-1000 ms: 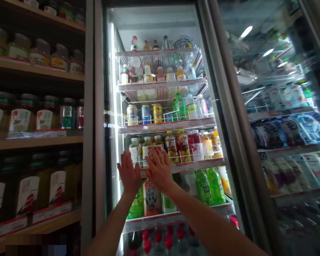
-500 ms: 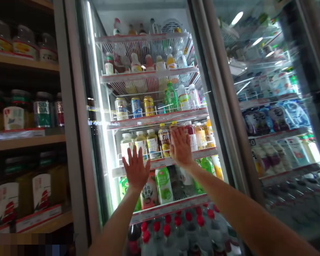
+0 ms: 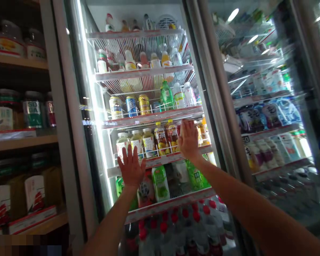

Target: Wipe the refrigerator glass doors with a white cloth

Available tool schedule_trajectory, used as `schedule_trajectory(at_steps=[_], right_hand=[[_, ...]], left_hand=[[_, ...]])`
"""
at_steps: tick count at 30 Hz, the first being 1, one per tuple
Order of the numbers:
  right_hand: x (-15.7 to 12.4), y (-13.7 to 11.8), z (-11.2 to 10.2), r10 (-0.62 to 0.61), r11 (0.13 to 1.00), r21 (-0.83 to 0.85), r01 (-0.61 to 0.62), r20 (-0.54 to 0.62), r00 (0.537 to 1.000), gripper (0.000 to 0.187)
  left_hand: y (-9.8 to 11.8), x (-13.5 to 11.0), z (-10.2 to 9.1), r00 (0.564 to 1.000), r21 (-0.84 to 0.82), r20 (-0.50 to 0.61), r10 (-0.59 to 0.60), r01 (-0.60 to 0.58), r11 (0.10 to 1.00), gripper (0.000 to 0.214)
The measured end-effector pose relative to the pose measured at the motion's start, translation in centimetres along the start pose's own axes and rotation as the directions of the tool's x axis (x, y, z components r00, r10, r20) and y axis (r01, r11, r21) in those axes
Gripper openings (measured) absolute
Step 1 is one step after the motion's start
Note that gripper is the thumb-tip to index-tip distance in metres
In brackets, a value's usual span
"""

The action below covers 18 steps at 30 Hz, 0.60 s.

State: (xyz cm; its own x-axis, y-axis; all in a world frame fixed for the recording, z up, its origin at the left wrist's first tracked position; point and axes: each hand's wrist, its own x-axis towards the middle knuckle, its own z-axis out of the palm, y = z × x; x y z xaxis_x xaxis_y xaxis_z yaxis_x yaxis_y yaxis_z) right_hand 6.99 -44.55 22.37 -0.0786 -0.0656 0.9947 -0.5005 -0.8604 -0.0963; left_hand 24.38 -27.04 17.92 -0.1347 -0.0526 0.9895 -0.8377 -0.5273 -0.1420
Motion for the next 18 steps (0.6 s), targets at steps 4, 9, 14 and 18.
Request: schedule_trajectory(at_steps=[4, 9, 14, 18], right_hand=[[-1.1, -5.5, 1.3, -0.331, 0.942, 0.092, 0.324, 0.081, 0.940, 0.056], [-0.5, -0.9, 0.2, -0.291, 0.957, 0.033, 0.289, 0.083, 0.953, 0.055], [0.2, 4.0, -0.8, 0.135, 0.987, -0.086, -0.137, -0.038, 0.990, 0.058], [-1.3, -1.0, 0.1, -0.150, 0.989, -0.010, 0.151, 0.068, 0.986, 0.057]], left_hand=[[-0.1, 0.1, -0.1, 1.000, -0.008, 0.004, 0.001, 0.000, 1.000, 0.059], [-0.1, -0.1, 0.0, 1.000, -0.052, 0.013, -0.012, 0.012, 0.999, 0.060], [0.0, -0.1, 0.1, 0.999, -0.069, 0.019, -0.026, 0.027, 0.997, 0.060], [-0.1, 0.0, 0.1, 1.000, -0.043, 0.003, -0.010, 0.010, 0.999, 0.061]])
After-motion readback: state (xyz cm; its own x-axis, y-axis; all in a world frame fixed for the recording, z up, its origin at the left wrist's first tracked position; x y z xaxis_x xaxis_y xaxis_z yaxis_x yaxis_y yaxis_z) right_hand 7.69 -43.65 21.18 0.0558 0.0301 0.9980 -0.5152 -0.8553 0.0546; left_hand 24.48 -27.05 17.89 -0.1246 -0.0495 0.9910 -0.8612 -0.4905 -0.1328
